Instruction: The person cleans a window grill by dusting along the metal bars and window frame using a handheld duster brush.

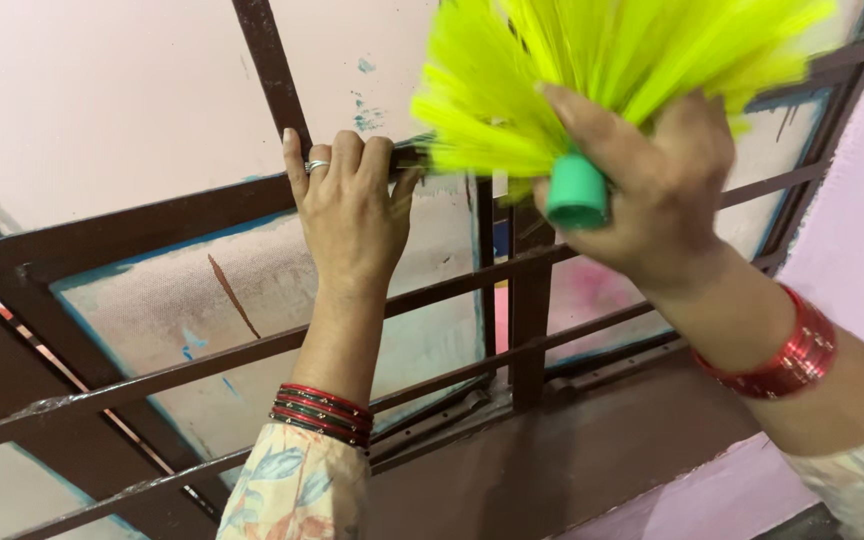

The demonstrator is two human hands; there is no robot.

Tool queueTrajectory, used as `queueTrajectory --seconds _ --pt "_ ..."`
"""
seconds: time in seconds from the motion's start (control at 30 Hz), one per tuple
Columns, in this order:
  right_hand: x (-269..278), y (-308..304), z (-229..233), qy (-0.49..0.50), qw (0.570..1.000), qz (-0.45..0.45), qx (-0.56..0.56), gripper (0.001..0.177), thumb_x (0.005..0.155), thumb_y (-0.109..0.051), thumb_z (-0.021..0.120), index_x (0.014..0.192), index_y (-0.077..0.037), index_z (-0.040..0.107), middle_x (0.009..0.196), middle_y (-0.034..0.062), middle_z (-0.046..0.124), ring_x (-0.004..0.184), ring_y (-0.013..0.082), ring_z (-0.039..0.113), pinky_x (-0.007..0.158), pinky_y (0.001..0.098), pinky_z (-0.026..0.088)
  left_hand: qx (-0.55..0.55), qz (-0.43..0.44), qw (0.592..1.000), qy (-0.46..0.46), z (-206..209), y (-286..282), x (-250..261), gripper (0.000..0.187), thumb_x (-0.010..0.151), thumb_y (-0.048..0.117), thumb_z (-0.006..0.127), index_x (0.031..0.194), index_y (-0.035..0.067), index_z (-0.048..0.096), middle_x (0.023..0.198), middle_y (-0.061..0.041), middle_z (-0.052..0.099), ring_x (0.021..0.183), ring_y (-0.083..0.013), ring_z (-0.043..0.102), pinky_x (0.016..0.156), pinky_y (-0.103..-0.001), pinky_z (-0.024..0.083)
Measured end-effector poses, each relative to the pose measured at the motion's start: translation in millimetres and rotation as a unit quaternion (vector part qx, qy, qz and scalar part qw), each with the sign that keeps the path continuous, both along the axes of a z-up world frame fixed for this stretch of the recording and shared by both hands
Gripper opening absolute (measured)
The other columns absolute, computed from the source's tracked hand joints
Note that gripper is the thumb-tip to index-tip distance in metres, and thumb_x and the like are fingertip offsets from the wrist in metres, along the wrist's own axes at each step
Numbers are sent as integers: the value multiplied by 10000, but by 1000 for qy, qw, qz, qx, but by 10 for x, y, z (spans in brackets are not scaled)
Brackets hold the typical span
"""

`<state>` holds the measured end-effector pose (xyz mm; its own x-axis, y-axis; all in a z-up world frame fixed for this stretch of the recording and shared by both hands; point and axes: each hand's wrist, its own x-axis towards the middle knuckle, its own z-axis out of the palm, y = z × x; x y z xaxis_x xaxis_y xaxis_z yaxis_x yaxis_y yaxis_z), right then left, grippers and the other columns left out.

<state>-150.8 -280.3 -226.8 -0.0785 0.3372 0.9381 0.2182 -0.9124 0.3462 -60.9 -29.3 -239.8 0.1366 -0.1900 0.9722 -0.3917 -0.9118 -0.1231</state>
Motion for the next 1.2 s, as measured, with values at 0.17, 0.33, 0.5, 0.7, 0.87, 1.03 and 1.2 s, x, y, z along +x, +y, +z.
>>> queueTrajectory --seconds 0.17,0.33,0.5,0.7,0.87,1.03,1.2 --pt "401 208 -104 43 999 22 -10 504 867 -342 799 1360 -255 737 863 107 538 765 276 538 712 414 453 -5 -10 1000 3 0 10 -10 319 872 321 844 990 122 625 955 -45 579 979 -275 604 1252 -535 215" --pt "376 232 -565 120 993 3 -2 491 786 -336 807 1270 -282 754 831 115 559 712 285 553 668 437 478 -11 -17 1000 -9 -32 16 -22 317 899 327 826 1025 108 634 970 -52 578 973 -279 595 1253 -537 218" --pt "133 170 -853 258 966 15 -15 528 652 -347 836 1175 -292 786 731 114 540 663 324 559 585 442 474 2 -9 1000 1 -2 14 -24 317 901 328 831 969 110 611 958 -57 574 972 -284 596 1247 -545 219" --pt "-199 41 -562 136 989 62 15 523 726 -335 825 1224 -185 774 788 100 528 724 302 531 704 472 469 -2 -2 1000 5 -2 6 -27 324 879 337 837 958 118 612 953 -53 579 958 -288 598 1241 -541 219" --pt "-53 183 -121 -6 996 92 15 469 822 -304 823 1246 -134 714 1051 191 639 950 388 612 854 502 507 -7 -1 1000 12 -6 6 -9 316 888 343 830 957 120 618 948 -37 583 947 -273 599 1248 -539 214" --pt "287 190 -150 30 999 21 12 468 769 -304 825 1215 -168 801 718 91 532 663 282 529 646 435 456 -7 1 1000 11 -6 18 19 295 911 338 824 944 130 618 936 -29 581 944 -260 600 1249 -541 205" --pt "419 215 -693 118 993 15 -15 475 800 -296 763 1275 -296 749 859 140 604 674 288 543 640 422 469 1 5 1000 -5 -36 8 9 314 875 319 831 989 112 624 957 -50 578 977 -279 599 1245 -540 218"
